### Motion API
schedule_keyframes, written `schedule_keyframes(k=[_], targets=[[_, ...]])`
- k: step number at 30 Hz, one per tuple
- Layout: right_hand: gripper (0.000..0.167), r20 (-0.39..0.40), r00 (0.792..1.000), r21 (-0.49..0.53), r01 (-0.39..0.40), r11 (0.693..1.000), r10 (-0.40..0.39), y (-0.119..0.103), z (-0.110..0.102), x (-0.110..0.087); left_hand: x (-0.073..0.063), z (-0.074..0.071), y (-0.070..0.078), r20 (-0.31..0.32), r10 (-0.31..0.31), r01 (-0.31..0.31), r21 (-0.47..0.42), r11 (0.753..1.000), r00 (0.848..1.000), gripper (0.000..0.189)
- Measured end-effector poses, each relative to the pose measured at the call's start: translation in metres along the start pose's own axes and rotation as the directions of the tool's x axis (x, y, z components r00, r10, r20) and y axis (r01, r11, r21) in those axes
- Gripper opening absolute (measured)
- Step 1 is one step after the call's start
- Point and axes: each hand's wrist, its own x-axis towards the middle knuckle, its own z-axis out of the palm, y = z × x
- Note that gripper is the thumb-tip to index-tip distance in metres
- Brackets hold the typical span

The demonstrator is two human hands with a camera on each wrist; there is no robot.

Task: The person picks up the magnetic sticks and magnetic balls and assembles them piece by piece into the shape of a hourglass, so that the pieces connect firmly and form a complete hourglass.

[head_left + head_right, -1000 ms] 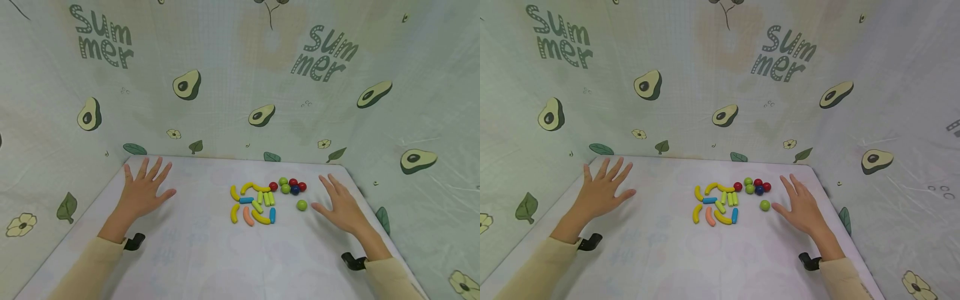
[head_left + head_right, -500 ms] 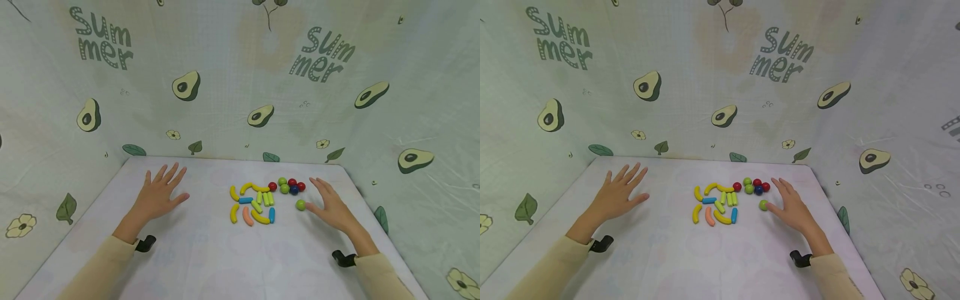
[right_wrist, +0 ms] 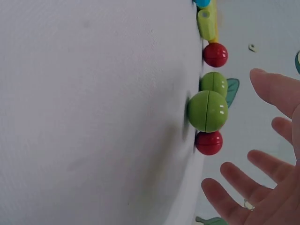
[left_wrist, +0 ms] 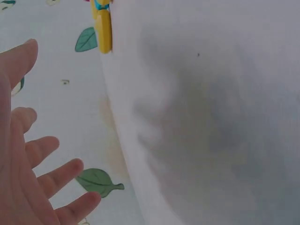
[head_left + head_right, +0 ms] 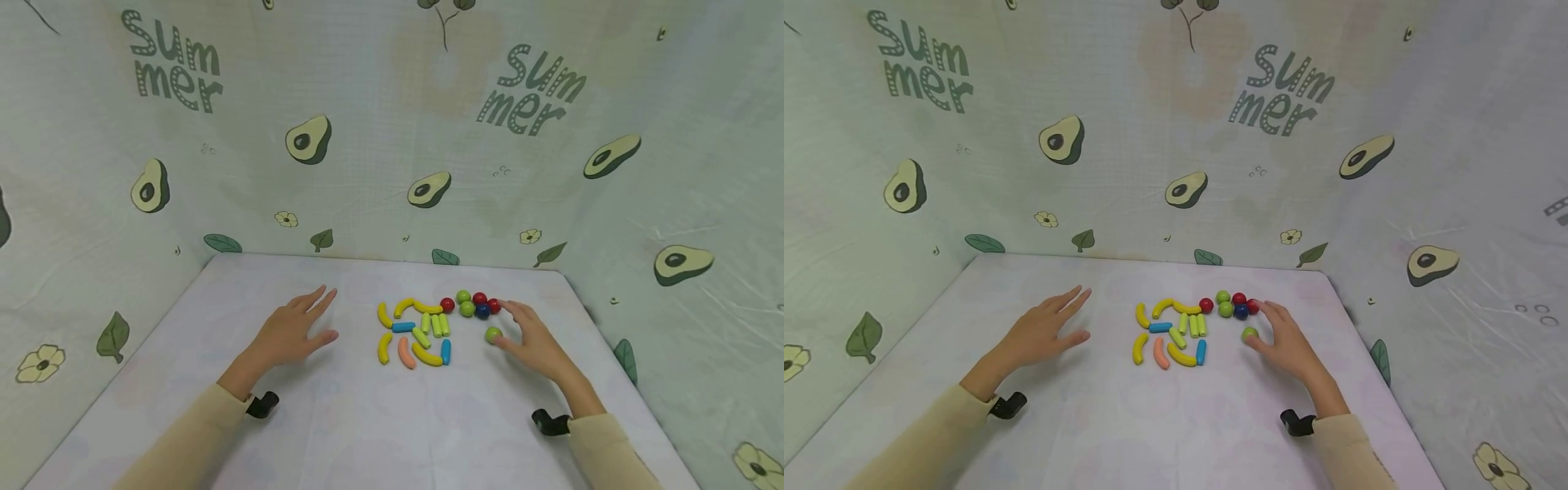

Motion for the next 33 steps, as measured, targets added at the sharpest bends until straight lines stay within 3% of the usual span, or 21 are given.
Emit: schedule_keyframes(k=[9,17,28,33], targets=[[0.073,0.025,0.999,0.064,0.038,0.997,-0.040,0.006,0.007,0.001,0.009,0.020,0.020,0.094,-0.002,0.017,-0.161,0.987,0.996,0.084],[0.069,0.041,0.999,0.084,0.015,0.996,-0.018,0.011,0.010,0.005,0.019,0.033,0.036,0.163,-0.017,0.068,-0.317,0.946,0.986,0.085],[0.060,0.071,0.997,0.101,-0.026,0.995,0.019,0.011,0.015,0.005,0.029,0.042,0.050,0.174,0.001,0.084,-0.480,0.873,0.985,0.085],[0.054,0.083,0.996,0.111,-0.042,0.993,0.032,0.008,0.017,0.004,0.034,0.047,0.056,0.177,0.027,0.064,-0.489,0.870,0.984,0.084]])
